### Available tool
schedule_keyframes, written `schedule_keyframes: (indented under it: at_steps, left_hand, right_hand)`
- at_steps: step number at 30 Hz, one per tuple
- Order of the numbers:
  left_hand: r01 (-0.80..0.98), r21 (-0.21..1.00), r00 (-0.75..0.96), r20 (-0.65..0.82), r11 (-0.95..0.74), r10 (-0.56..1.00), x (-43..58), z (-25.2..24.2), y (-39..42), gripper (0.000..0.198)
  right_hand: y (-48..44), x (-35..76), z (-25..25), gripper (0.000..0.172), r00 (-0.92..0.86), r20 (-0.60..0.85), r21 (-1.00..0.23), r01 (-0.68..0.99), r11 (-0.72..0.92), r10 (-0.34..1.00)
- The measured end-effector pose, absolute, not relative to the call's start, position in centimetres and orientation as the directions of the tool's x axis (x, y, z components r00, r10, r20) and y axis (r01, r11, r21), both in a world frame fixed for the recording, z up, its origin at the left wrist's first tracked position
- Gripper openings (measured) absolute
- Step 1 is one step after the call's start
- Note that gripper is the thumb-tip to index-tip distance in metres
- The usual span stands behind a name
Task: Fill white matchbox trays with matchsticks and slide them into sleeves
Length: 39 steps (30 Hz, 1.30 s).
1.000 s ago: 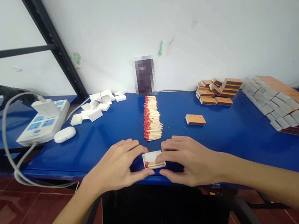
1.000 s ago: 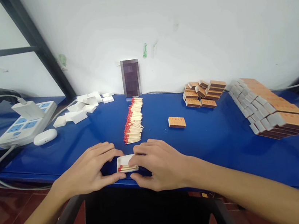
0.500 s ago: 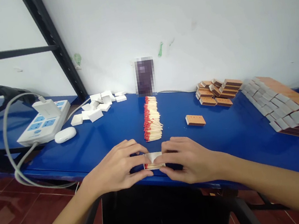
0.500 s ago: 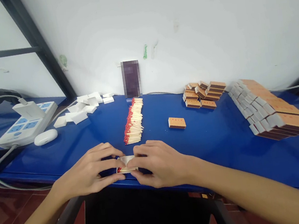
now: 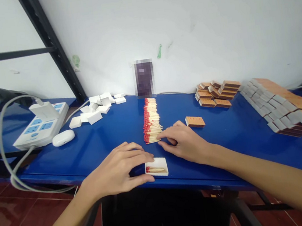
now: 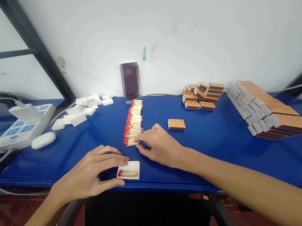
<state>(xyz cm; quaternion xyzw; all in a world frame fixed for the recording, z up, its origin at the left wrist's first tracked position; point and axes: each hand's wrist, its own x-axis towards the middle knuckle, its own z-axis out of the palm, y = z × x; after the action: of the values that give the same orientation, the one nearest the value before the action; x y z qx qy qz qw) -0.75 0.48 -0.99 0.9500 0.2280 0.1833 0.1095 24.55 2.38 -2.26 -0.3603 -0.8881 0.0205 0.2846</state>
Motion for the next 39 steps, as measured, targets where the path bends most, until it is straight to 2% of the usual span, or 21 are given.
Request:
schedule_keyframes:
  at_steps: [7, 12, 17, 21, 28, 39]
  left_hand:
    - [0.446, 0.306, 0.815, 0.249, -0.841, 0.523, -0.46, -0.78, 0.51, 0.044]
    - [0.56, 0.273, 0.758, 0.212, -0.782, 0.617, -0.29, -0.48, 0.29, 0.044]
    - [0.632, 0.256, 0.712, 0.179, -0.731, 0.679, -0.3, -0.59, 0.22, 0.058]
    - [0.677, 0.251, 0.68, 0.145, -0.692, 0.719, -0.28, -0.72, 0.22, 0.07]
    - [0.691, 0.241, 0.672, 0.133, -0.682, 0.728, -0.25, -0.73, 0.23, 0.077]
    - [0.652, 0.279, 0.696, 0.148, -0.705, 0.703, -0.37, -0.72, 0.28, 0.067]
  right_hand:
    - [2.6, 24.3, -2.65, 0.012, -0.585, 0.476, -0.245, 0.628, 0.738, 0.656]
    - [2.47, 24.3, -2.55, 0.01, -0.589, 0.458, -0.312, 0.595, 0.741, 0.666]
    - [2.21, 24.27, -2.35, 0.01, -0.587, 0.466, -0.365, 0.554, 0.748, 0.662]
    - [2.09, 24.44, -2.24, 0.01, -0.569, 0.479, -0.358, 0.569, 0.74, 0.669]
    - [1.98, 24.52, -2.23, 0.009, -0.543, 0.43, -0.328, 0.651, 0.685, 0.722]
    - [1.75, 24.31, -2.28, 0.013, -0.556, 0.429, -0.336, 0.633, 0.697, 0.712]
